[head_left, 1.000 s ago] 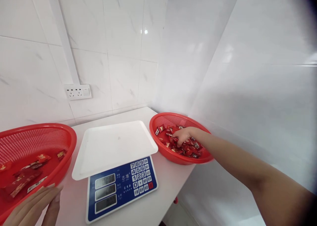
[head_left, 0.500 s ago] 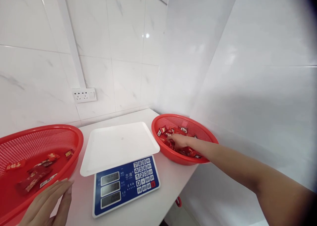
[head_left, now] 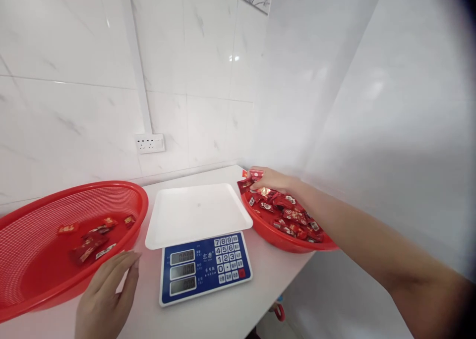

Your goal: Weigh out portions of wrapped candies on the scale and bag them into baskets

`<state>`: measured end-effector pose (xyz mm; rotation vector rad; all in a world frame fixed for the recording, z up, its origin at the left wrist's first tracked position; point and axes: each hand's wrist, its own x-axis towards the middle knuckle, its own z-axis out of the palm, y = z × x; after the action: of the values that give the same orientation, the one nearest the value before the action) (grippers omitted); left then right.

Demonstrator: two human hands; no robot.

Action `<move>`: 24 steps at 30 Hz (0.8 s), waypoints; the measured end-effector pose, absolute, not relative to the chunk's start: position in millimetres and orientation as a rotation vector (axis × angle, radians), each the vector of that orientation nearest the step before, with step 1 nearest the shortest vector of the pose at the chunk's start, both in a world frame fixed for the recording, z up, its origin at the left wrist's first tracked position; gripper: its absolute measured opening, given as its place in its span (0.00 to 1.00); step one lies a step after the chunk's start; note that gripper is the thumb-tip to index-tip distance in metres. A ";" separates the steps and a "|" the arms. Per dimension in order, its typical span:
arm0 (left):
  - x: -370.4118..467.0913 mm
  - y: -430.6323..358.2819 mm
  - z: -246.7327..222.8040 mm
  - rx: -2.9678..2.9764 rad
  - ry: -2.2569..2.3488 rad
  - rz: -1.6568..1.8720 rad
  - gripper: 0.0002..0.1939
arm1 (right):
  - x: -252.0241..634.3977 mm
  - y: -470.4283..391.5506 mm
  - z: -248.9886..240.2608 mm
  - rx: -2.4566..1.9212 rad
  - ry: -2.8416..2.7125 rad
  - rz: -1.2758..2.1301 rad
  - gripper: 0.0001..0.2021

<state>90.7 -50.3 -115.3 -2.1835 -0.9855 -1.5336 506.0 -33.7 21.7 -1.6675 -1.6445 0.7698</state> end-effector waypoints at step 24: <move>95.4 -63.5 -101.6 -2.241 -1.019 -1.386 0.09 | 380.9 20.2 9.2 -1.545 -1.925 0.663 0.13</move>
<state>95.4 -63.5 -101.6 -2.2407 -1.0195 -1.3860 380.9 20.2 9.2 -1.5454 -1.9250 0.6626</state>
